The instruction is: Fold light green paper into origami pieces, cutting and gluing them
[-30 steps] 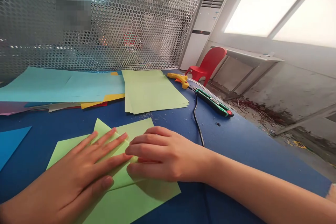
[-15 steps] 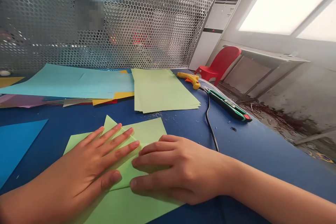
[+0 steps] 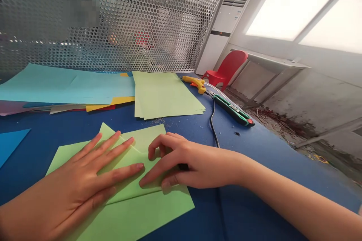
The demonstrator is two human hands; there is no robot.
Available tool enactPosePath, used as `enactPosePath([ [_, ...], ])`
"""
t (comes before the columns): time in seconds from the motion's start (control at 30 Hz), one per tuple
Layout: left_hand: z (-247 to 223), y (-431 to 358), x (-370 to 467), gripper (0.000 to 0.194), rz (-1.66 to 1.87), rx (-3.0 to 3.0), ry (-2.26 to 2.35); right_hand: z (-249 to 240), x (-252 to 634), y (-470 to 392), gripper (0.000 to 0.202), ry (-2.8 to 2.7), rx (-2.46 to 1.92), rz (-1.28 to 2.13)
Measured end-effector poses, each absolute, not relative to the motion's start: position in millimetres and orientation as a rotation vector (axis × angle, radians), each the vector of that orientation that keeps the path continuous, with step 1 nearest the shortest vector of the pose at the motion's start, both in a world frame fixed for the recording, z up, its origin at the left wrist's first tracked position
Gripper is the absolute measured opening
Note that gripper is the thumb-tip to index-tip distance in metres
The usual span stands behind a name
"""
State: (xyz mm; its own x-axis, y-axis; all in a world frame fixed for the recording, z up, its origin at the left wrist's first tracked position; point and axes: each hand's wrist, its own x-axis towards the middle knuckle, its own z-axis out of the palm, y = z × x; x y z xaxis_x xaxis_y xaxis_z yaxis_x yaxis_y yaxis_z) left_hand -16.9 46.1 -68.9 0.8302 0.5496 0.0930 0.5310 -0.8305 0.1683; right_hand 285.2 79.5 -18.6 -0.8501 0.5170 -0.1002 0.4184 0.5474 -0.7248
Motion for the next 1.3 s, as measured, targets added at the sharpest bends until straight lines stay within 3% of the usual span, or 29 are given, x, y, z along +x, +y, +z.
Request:
enactPosePath([
  [0.2, -73.8, 42.7, -11.8, 0.062, 0.363, 2.917, 0.849, -15.8, 290.3, 79.2, 0.034, -2.598, -0.89, 1.31],
  [0.43, -79.5, 42.0, -13.4, 0.113, 0.343, 2.994, 0.826, -14.8, 290.2, 77.6, 0.044, -2.684, -0.803, 1.253],
  [0.63, -78.5, 39.5, -11.0, 0.119, 0.324, 2.96, 0.858, -20.9, 289.7, 80.7, 0.021, -2.651, -0.823, 1.251],
  [0.83, -77.1, 41.0, -14.4, 0.105, 0.387, 2.841, 0.845, -17.7, 287.5, 81.4, 0.022, -2.739, -0.842, 1.221],
  [1.0, -65.0, 47.1, -21.0, 0.067, 0.381, 2.695, 0.782, -14.7, 285.4, 79.7, 0.031, -2.797, -0.853, 1.182],
  [1.3, -41.3, 63.7, -26.3, 0.048, 0.001, 2.617, 0.799, -14.9, 276.4, 69.5, 0.039, -2.821, -0.625, 0.823],
])
